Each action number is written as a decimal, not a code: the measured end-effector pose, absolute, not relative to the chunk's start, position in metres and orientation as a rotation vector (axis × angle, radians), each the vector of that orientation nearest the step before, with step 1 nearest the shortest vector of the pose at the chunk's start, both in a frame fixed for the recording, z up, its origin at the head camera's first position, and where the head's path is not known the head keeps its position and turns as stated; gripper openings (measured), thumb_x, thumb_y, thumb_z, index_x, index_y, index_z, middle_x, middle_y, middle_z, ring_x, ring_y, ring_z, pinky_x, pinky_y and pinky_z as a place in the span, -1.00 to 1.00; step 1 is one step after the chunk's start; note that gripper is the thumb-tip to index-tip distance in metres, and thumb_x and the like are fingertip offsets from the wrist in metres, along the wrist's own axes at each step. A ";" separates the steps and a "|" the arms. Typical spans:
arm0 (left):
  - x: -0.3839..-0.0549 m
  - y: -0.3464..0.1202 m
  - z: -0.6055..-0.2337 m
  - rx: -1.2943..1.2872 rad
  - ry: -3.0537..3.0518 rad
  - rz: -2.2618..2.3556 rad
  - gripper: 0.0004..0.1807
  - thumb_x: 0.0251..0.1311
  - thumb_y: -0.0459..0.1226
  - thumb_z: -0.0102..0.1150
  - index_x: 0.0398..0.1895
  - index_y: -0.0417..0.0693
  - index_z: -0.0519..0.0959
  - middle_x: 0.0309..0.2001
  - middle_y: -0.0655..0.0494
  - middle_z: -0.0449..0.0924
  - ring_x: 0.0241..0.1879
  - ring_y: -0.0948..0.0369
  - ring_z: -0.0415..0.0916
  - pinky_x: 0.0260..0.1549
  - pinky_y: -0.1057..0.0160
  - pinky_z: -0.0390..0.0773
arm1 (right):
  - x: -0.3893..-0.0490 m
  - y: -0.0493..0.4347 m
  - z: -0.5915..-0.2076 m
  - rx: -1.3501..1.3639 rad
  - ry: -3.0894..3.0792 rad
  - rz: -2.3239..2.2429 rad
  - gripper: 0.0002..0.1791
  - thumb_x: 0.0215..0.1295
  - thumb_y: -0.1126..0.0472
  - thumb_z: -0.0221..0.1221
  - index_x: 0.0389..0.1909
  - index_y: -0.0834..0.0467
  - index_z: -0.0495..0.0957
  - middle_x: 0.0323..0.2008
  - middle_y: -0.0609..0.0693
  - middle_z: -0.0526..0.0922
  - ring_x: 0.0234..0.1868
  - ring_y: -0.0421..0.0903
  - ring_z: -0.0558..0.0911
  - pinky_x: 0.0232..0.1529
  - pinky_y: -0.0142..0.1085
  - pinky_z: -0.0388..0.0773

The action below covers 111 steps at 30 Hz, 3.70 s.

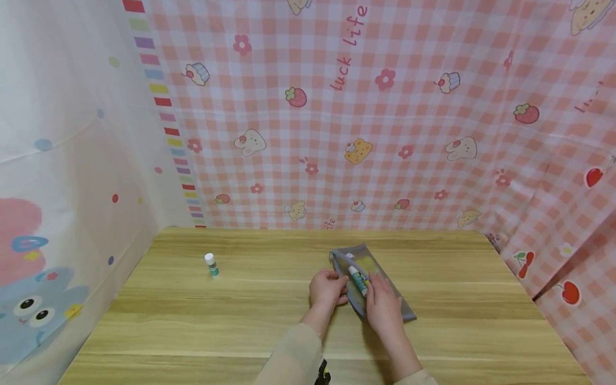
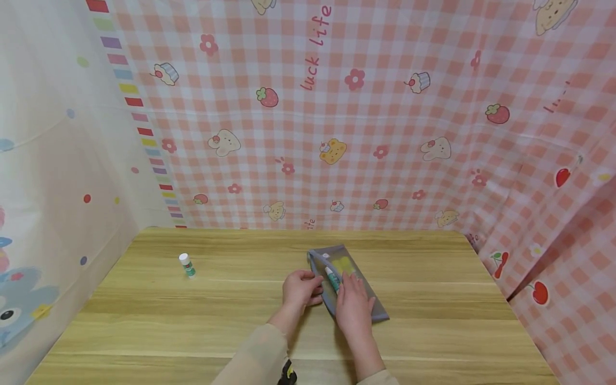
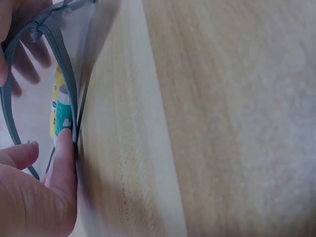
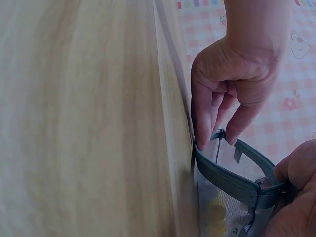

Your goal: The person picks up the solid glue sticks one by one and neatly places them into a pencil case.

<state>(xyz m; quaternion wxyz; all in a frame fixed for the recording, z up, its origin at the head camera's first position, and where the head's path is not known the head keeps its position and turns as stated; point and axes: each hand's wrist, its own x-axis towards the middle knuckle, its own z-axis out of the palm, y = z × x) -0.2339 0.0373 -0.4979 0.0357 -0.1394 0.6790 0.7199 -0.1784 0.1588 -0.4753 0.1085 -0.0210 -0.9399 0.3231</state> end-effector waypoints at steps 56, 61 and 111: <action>-0.204 -0.006 -0.480 -0.232 2.052 2.427 -0.57 0.12 -0.43 0.35 0.06 -0.45 0.53 -0.29 -0.04 0.70 -0.41 0.21 0.62 -0.46 0.26 0.67 | -0.179 0.159 -0.476 -0.072 -2.773 0.970 -0.57 0.51 0.29 -0.08 0.29 0.41 0.38 0.31 0.41 0.35 0.34 0.40 0.27 0.18 0.55 0.06; -0.203 -0.009 -0.479 -0.173 2.234 2.443 -0.59 0.10 -0.43 0.38 0.02 -0.44 0.56 -0.25 -0.12 0.68 -0.33 0.17 0.60 -0.46 0.39 0.58 | -0.180 0.159 -0.477 -0.072 -2.777 0.973 -0.57 0.52 0.29 -0.10 0.30 0.42 0.37 0.31 0.41 0.34 0.35 0.41 0.26 0.19 0.55 0.04; -0.219 -0.113 -0.461 0.223 3.656 1.208 -0.38 0.02 -0.20 0.52 0.16 -0.17 0.52 0.14 -0.19 0.53 0.12 -0.19 0.41 0.11 -0.26 0.36 | -0.180 0.161 -0.476 -0.075 -2.784 0.976 -0.56 0.52 0.30 -0.11 0.31 0.42 0.36 0.31 0.42 0.33 0.36 0.41 0.24 0.20 0.55 0.03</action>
